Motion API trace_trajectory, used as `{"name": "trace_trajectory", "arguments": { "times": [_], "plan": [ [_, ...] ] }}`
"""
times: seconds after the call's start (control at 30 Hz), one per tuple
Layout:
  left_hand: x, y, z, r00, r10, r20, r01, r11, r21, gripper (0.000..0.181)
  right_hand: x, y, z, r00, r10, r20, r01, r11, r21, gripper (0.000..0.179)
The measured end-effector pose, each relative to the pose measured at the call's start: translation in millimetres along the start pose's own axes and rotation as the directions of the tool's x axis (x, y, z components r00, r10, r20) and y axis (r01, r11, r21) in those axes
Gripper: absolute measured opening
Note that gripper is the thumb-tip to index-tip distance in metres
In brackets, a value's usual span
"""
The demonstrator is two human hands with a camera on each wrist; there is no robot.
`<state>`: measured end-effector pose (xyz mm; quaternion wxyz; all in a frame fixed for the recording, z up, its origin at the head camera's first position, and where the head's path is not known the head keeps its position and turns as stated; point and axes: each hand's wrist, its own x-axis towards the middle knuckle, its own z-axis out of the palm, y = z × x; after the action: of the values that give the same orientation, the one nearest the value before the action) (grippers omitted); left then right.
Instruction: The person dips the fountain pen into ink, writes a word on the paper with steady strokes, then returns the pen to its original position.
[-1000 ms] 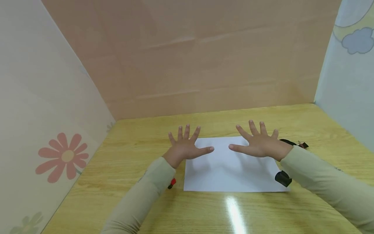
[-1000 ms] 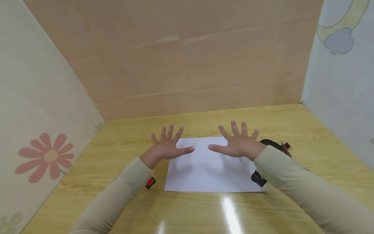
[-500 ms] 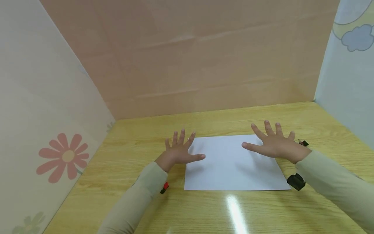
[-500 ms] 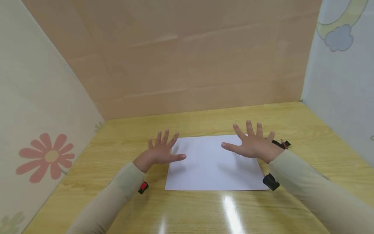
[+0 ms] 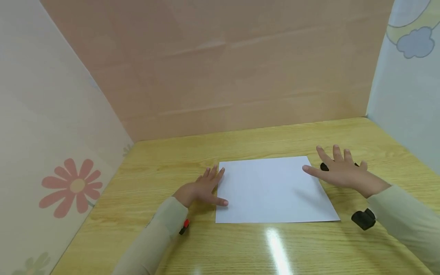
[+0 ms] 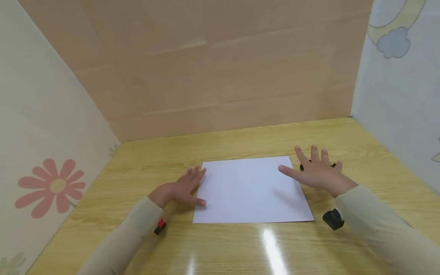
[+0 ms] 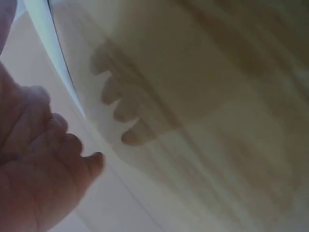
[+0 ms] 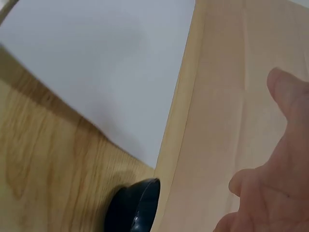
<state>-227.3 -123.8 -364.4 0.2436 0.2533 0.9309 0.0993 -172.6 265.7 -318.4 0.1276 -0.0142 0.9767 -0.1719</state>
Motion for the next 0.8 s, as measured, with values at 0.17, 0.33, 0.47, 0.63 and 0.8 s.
{"name": "trace_trajectory", "arguments": {
  "times": [0.17, 0.33, 0.47, 0.63, 0.8],
  "plan": [
    [-4.9, -2.6, -0.7, 0.998, 0.053, -0.021, -0.054, 0.997, -0.05, 0.112, -5.4, 14.1, 2.2, 1.0, 0.028, -0.008, -0.028, 0.999, 0.016, 0.1],
    [-8.0, -3.0, -0.2, 0.998, 0.053, 0.023, -0.051, 0.997, -0.064, 0.113, -10.5, 26.4, 3.1, 0.999, 0.035, 0.004, -0.035, 0.999, 0.038, 0.097],
    [-9.0, -1.0, -0.9, 0.998, 0.038, 0.052, -0.034, 0.996, -0.082, 0.115, -14.9, 35.0, 3.2, 0.999, 0.048, -0.003, -0.048, 0.998, 0.049, 0.097],
    [-12.8, 1.0, -2.1, 0.997, 0.036, 0.072, -0.031, 0.997, -0.077, 0.116, -20.7, 44.5, 6.5, 0.999, 0.038, 0.003, -0.038, 0.996, 0.084, 0.098],
    [-15.4, 1.4, -1.5, 0.996, 0.035, 0.084, -0.029, 0.997, -0.068, 0.116, -25.1, 55.5, 11.8, 0.999, 0.033, 0.015, -0.034, 0.992, 0.124, 0.098]
  ]
}}
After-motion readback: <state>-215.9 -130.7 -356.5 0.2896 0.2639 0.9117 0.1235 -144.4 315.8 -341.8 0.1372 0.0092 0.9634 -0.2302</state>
